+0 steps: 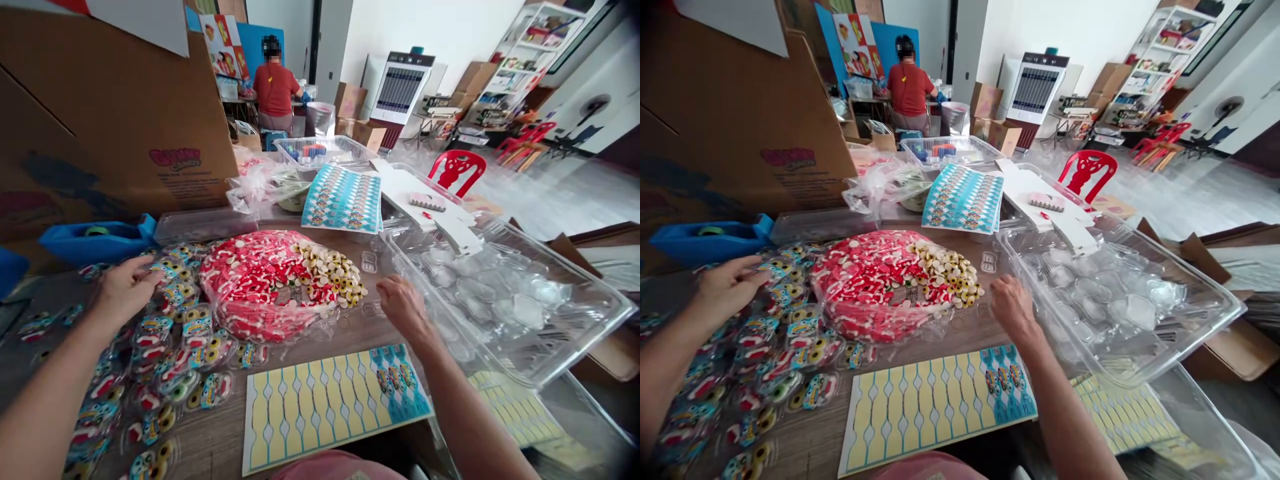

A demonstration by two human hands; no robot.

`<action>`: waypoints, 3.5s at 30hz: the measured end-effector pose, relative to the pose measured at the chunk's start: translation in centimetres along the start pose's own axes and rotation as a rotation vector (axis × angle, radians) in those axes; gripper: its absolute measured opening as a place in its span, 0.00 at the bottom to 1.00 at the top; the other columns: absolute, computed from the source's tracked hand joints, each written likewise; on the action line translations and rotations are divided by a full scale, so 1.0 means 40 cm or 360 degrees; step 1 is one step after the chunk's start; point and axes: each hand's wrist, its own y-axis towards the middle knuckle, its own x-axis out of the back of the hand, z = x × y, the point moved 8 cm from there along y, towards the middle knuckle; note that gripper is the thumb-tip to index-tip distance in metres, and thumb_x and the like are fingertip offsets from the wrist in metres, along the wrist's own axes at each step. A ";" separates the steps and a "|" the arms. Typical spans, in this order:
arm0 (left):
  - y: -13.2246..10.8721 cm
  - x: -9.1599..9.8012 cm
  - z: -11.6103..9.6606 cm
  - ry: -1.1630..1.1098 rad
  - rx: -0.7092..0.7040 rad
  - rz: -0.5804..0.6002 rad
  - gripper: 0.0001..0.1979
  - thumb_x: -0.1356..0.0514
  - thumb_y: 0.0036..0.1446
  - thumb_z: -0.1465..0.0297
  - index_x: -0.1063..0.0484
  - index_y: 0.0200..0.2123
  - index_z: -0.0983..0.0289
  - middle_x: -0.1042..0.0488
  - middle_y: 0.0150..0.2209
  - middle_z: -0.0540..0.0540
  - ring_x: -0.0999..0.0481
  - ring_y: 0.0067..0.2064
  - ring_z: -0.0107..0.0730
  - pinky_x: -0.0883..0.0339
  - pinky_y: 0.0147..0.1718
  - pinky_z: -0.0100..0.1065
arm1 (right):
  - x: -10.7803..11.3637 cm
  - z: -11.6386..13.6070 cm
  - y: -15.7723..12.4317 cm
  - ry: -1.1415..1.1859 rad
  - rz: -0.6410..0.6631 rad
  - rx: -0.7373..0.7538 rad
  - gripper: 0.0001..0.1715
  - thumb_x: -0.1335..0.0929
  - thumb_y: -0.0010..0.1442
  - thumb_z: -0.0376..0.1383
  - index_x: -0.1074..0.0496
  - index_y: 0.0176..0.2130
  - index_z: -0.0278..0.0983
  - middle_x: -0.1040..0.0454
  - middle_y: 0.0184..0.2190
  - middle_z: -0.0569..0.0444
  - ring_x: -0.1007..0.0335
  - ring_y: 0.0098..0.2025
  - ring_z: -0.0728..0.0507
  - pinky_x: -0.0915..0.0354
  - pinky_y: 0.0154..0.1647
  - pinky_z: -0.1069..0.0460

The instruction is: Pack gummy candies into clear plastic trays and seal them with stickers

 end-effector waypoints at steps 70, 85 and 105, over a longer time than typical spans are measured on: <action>-0.701 -0.426 -0.133 -0.2342 0.1160 0.1278 0.15 0.46 0.66 0.57 0.41 0.50 0.58 0.22 0.34 0.57 0.25 0.23 0.31 0.40 0.15 0.25 | -0.261 0.382 0.120 -0.0106 0.0657 0.0407 0.18 0.39 0.65 0.36 0.21 0.41 0.35 0.21 0.43 0.40 0.25 0.41 0.37 0.39 0.36 0.49; -0.711 -0.433 -0.159 -0.2493 0.1213 0.1396 0.21 0.47 0.65 0.51 0.33 0.48 0.61 0.22 0.33 0.58 0.24 0.23 0.33 0.38 0.13 0.27 | -0.116 0.476 0.008 0.1139 0.1180 0.0621 0.15 0.37 0.61 0.40 0.23 0.34 0.37 0.25 0.27 0.56 0.31 0.29 0.48 0.39 0.31 0.54; -0.707 -0.410 -0.138 -0.2566 0.0926 0.1068 0.12 0.39 0.62 0.60 0.36 0.40 0.61 0.28 0.22 0.47 0.25 0.17 0.33 0.40 0.10 0.25 | -0.043 0.527 -0.163 0.1129 0.0565 0.0828 0.06 0.34 0.64 0.34 0.27 0.34 0.38 0.29 0.28 0.56 0.33 0.30 0.48 0.37 0.34 0.52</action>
